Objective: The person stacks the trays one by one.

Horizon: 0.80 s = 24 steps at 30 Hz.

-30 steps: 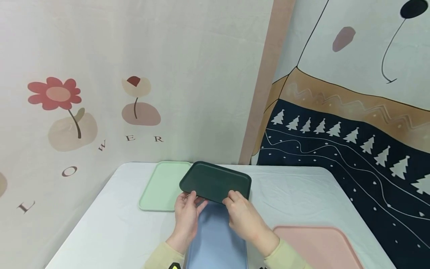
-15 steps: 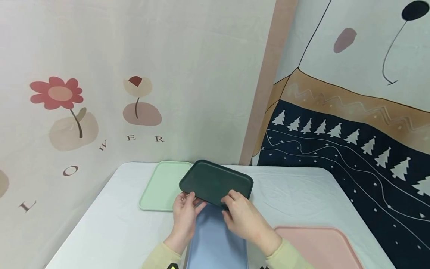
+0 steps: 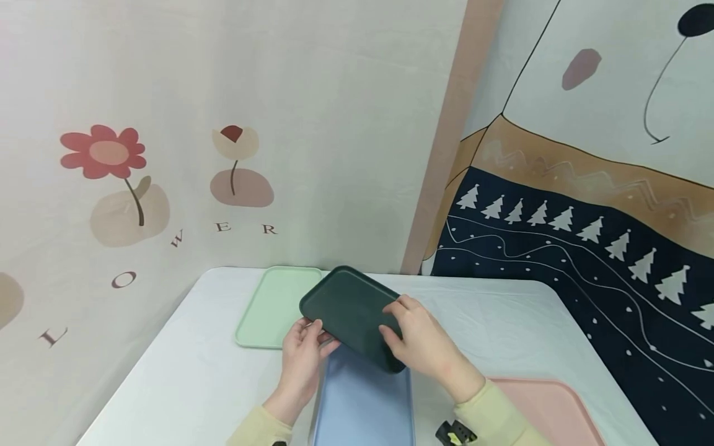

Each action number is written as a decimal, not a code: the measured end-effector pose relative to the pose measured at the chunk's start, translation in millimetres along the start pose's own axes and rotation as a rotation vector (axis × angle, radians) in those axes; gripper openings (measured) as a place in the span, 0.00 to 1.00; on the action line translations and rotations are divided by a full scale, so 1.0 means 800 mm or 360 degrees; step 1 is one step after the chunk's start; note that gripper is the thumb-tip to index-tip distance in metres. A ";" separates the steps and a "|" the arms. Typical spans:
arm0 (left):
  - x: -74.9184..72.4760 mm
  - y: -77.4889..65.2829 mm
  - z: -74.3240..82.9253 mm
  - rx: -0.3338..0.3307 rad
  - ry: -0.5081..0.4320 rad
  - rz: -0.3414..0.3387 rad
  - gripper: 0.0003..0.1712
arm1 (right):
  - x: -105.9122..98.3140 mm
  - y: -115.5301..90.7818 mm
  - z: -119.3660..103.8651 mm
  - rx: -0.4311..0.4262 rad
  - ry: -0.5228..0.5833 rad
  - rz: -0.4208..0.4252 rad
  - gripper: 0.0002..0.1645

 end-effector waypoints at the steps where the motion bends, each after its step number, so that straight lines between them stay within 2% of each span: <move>1: -0.001 0.000 0.001 0.0000 0.0009 0.0003 0.18 | -0.002 0.000 0.003 0.0006 -0.0001 0.0011 0.16; 5: -0.006 -0.001 0.003 0.0000 0.0055 -0.0009 0.18 | -0.010 0.001 0.017 0.0038 -0.0003 0.0052 0.14; 10: -0.011 -0.003 0.006 -0.0016 0.0119 -0.0053 0.18 | -0.012 -0.002 0.040 0.0142 0.0014 0.0059 0.14; 17: -0.014 -0.005 0.011 -0.0011 0.0235 -0.0090 0.21 | -0.006 -0.011 0.070 0.0333 0.0095 0.0006 0.13; 24: -0.016 -0.007 0.011 -0.0048 0.0258 -0.0140 0.19 | 0.002 -0.018 0.081 0.0427 0.0203 -0.0082 0.11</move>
Point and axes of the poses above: each hand's wrist, its own y-axis towards the middle knuckle, its own x-axis out of the palm, z = x × y, the point moved 7 cm from there along y, towards the middle knuckle, and after that the axes turned 9 degrees about -x, right-handed, at the moved point
